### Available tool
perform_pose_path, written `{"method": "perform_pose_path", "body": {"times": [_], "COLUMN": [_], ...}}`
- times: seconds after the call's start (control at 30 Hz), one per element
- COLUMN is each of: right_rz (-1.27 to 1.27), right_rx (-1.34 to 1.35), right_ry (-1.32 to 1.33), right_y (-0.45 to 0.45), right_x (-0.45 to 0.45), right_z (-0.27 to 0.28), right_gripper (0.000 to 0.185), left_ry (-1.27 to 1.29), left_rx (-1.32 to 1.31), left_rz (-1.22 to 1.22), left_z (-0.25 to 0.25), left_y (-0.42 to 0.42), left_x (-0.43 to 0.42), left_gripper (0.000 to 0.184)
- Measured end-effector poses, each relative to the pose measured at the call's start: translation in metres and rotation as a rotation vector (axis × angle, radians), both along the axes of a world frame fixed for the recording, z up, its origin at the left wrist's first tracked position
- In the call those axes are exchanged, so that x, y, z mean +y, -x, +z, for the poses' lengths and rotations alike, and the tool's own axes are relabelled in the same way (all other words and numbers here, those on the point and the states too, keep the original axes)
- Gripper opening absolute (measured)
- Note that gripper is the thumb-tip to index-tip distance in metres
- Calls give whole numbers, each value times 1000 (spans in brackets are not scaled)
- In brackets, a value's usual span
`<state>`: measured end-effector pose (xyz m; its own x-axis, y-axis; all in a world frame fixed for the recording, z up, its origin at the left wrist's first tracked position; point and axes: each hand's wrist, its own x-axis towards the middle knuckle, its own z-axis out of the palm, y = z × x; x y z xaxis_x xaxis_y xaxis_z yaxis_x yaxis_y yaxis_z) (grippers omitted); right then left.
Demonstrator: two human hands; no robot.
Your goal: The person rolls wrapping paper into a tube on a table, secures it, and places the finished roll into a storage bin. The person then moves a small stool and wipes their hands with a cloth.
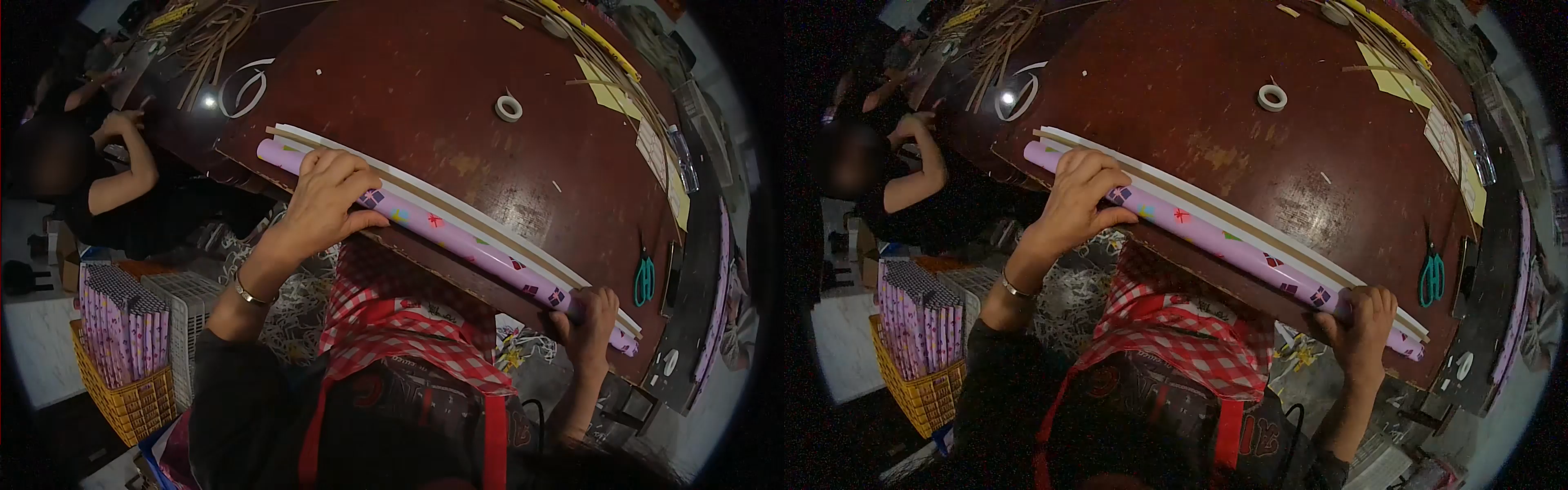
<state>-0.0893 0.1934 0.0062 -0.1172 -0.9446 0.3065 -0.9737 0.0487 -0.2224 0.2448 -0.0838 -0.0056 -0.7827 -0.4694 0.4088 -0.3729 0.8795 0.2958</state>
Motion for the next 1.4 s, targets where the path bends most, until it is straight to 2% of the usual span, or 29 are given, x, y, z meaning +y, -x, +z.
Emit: {"method": "perform_pose_path", "body": {"times": [0.1, 0.3, 0.57, 0.63, 0.87, 0.97, 1.4], "right_rz": [4, -76, -36, -25, -53, -48, -12], "right_rx": [108, 31, 99, 101, 49, 50, 45], "right_ry": [27, -35, 4, 34, -15, -17, 53], "right_y": [1, 1, 3, 4, 8, 8, 5], "right_x": [-1, 2, 0, 1, 4, 4, 2], "right_z": [1, -1, 0, -1, -4, -2, 4], "right_gripper": [43, 45, 45, 44, 44, 45, 45], "left_ry": [32, 1, 28, 48, -32, 67, 42], "left_rx": [17, 46, 14, -7, 9, -6, 5], "left_rz": [21, 46, 50, 35, 36, 69, 86], "left_z": [-1, -6, -4, -5, -10, -5, -6], "left_y": [1, 2, 0, -1, -3, -1, -3], "left_x": [1, -1, -1, -1, -2, 0, 0], "left_gripper": [47, 44, 45, 51, 47, 48, 47]}}
